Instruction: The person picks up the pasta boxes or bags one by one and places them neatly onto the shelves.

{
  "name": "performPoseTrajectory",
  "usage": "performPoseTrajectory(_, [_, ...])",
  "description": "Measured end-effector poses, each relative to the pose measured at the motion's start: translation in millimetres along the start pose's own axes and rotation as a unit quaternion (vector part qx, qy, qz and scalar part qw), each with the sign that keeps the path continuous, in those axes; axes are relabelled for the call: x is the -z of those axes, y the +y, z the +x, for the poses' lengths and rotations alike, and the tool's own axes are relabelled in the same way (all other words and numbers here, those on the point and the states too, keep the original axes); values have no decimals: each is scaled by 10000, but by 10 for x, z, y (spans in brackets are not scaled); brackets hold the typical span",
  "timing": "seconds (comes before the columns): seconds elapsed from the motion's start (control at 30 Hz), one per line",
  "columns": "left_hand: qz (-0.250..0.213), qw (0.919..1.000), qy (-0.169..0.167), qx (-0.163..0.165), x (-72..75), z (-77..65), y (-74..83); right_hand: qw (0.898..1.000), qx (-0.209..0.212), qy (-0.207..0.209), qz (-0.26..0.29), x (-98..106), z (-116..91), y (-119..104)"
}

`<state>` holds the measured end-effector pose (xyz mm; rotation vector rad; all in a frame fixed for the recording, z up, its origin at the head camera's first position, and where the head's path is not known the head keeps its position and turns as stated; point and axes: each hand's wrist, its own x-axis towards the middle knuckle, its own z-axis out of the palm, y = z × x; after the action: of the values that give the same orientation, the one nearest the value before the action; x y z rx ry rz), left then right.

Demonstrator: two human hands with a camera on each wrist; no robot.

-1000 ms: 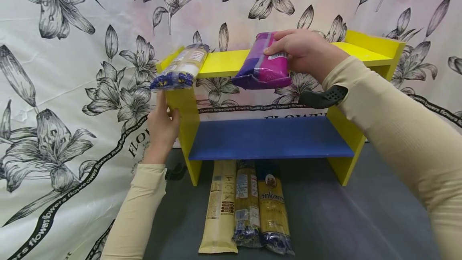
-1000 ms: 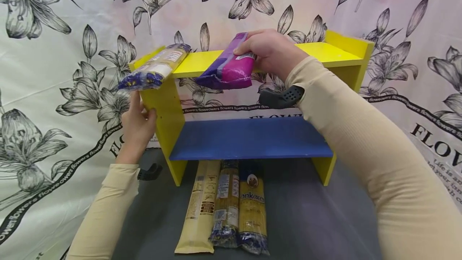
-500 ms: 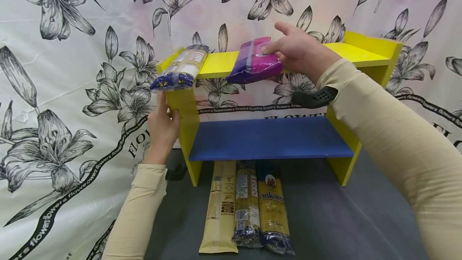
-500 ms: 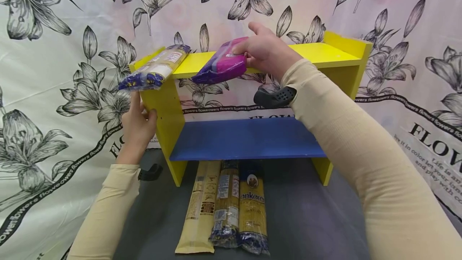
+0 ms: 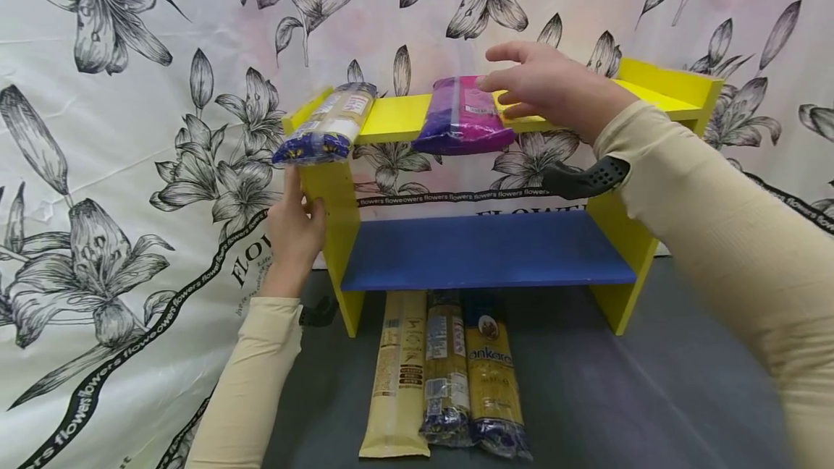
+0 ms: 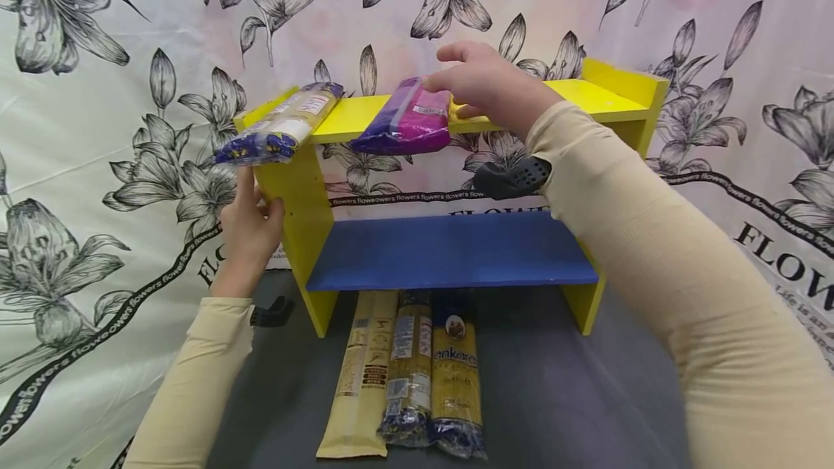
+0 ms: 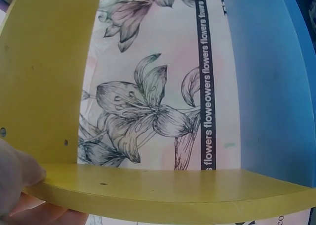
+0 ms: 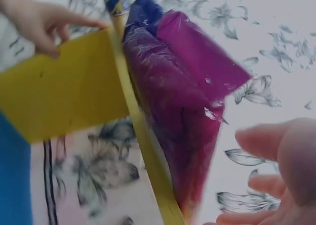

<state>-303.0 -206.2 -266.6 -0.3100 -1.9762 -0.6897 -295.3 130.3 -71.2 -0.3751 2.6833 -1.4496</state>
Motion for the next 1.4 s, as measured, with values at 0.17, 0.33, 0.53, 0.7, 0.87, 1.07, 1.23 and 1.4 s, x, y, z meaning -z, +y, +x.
performPoseTrajectory(0.17, [91,9999,54,-11,32,19,-28,9782,628,-158,-1971,25,-163,17])
performPoseTrajectory(0.33, [103,9999,33,-3,41,37,-57,9606,935,-512,-2567,-65,-246,77])
performPoseTrajectory(0.53, [-12,10000,-14,-40,27,25,-52,9597,1084,-460,-2551,-134,-235,164])
performPoseTrajectory(0.7, [12,9999,35,-95,37,17,-55,9618,1146,-466,-2443,-172,-191,172])
performPoseTrajectory(0.87, [-17,10000,-7,-46,42,5,-68,9641,1211,-519,-2307,-258,-103,153])
performPoseTrajectory(1.07, [-159,9998,-111,64,27,-23,-59,9618,1419,-581,-2268,-382,13,107])
performPoseTrajectory(1.23, [-211,9996,-165,68,12,-28,-38,9654,1442,-601,-2089,-464,79,72])
performPoseTrajectory(1.4, [-148,9998,-138,30,4,-11,-20,9635,1457,-612,-2160,-513,107,40])
